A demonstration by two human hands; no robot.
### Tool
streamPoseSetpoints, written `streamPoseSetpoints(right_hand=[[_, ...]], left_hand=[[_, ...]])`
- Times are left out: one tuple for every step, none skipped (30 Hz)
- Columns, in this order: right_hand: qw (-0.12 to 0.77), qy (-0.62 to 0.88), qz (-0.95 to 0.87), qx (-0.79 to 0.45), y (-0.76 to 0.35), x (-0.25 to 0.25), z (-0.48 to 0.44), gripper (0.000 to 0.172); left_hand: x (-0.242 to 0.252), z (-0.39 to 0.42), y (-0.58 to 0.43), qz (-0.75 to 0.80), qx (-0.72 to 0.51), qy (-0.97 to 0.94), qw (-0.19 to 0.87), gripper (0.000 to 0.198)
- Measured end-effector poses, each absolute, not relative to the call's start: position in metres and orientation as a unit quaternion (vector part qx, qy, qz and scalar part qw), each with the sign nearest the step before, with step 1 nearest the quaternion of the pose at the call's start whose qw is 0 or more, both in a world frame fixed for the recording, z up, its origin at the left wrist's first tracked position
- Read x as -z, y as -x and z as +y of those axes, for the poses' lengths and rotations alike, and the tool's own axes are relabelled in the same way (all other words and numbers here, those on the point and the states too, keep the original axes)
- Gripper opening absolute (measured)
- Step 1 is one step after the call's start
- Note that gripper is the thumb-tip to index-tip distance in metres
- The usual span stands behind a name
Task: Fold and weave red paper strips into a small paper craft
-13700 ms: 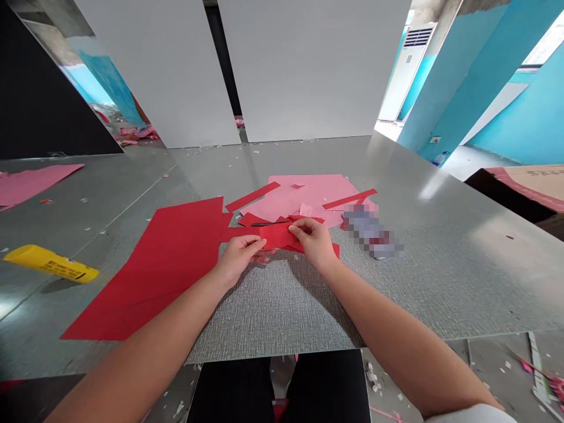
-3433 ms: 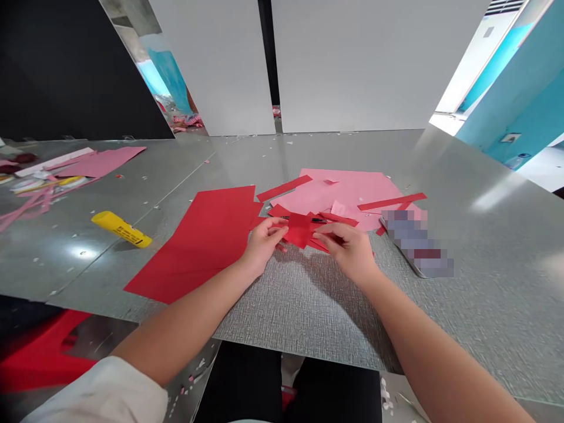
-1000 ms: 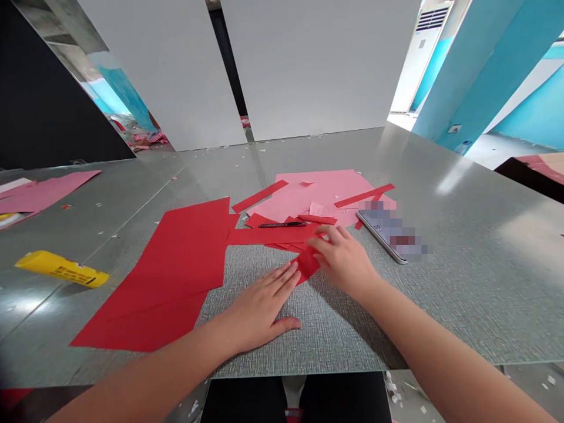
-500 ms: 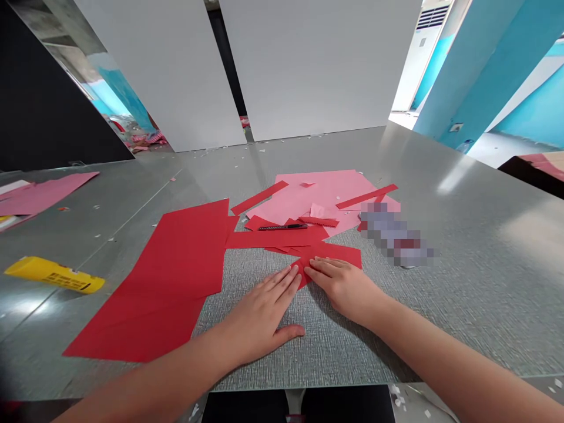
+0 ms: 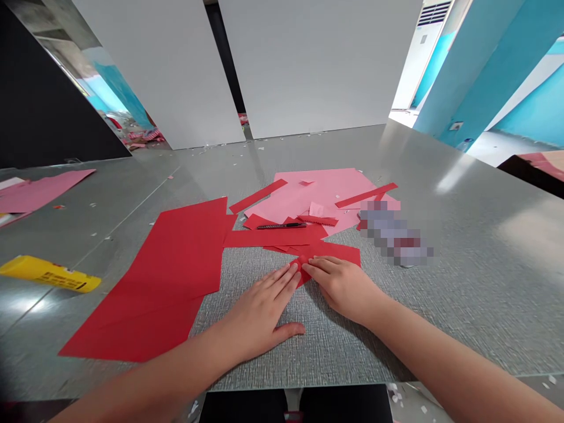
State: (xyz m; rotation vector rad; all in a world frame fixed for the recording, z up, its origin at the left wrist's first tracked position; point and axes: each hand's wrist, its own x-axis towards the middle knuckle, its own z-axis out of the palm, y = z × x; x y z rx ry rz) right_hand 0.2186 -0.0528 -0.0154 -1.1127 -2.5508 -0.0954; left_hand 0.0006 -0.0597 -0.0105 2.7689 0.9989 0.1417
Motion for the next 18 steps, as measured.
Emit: streamPoseSetpoints(right_hand=[[0.178, 0.388, -0.903, 0.043, -0.218, 0.016, -0.053, 0.038], [0.178, 0.380, -0.906, 0.053, -0.217, 0.017, -0.053, 0.038], [0.178, 0.370, -0.910, 0.060, -0.216, 0.019, -0.053, 0.038], [0.178, 0.361, -0.913, 0.063, -0.215, 0.020, -0.053, 0.038], [0.178, 0.355, -0.916, 0.064, -0.214, 0.022, -0.053, 0.038], [0.176, 0.352, -0.917, 0.062, -0.214, 0.023, -0.054, 0.039], [0.173, 0.353, -0.917, 0.062, -0.214, 0.024, -0.054, 0.039], [0.170, 0.353, -0.918, 0.065, -0.214, 0.025, -0.054, 0.039], [0.167, 0.353, -0.918, 0.070, -0.214, 0.025, -0.054, 0.039], [0.164, 0.353, -0.918, 0.075, -0.213, 0.025, -0.054, 0.039], [0.160, 0.353, -0.918, 0.080, -0.213, 0.025, -0.053, 0.038], [0.158, 0.353, -0.919, 0.084, -0.213, 0.025, -0.053, 0.038], [0.156, 0.352, -0.919, 0.087, -0.213, 0.025, -0.052, 0.038], [0.153, 0.351, -0.919, 0.089, -0.212, 0.025, -0.052, 0.038], [0.151, 0.351, -0.919, 0.093, -0.212, 0.025, -0.052, 0.038], [0.149, 0.352, -0.919, 0.097, -0.212, 0.025, -0.052, 0.038], [0.148, 0.353, -0.919, 0.100, -0.212, 0.025, -0.052, 0.037], [0.147, 0.354, -0.918, 0.104, -0.212, 0.025, -0.052, 0.036]], left_hand=[[0.010, -0.059, 0.000, 0.338, -0.046, -0.935, 0.099, 0.080], [0.010, -0.059, 0.000, 0.338, -0.043, -0.935, 0.102, 0.080], [0.010, -0.059, 0.000, 0.337, -0.042, -0.935, 0.105, 0.080], [0.011, -0.059, 0.000, 0.336, -0.042, -0.935, 0.108, 0.080], [0.011, -0.059, 0.000, 0.335, -0.043, -0.935, 0.110, 0.081], [0.011, -0.059, 0.000, 0.335, -0.045, -0.934, 0.113, 0.081], [0.011, -0.060, 0.000, 0.334, -0.045, -0.934, 0.116, 0.082], [0.012, -0.060, 0.000, 0.334, -0.044, -0.934, 0.119, 0.082], [0.012, -0.060, -0.001, 0.334, -0.042, -0.934, 0.123, 0.083], [0.011, -0.059, -0.001, 0.334, -0.039, -0.933, 0.128, 0.084], [0.010, -0.058, 0.000, 0.333, -0.036, -0.933, 0.133, 0.086], [0.009, -0.057, 0.001, 0.330, -0.031, -0.933, 0.139, 0.087], [0.007, -0.055, 0.003, 0.325, -0.026, -0.934, 0.147, 0.088], [0.004, -0.053, 0.006, 0.318, -0.020, -0.935, 0.153, 0.089], [0.001, -0.051, 0.010, 0.302, -0.009, -0.939, 0.164, 0.087], [-0.003, -0.049, 0.016, 0.291, -0.006, -0.942, 0.169, 0.085], [-0.007, -0.048, 0.022, 0.285, -0.003, -0.943, 0.172, 0.083], [-0.010, -0.047, 0.028, 0.285, 0.003, -0.943, 0.171, 0.080]])
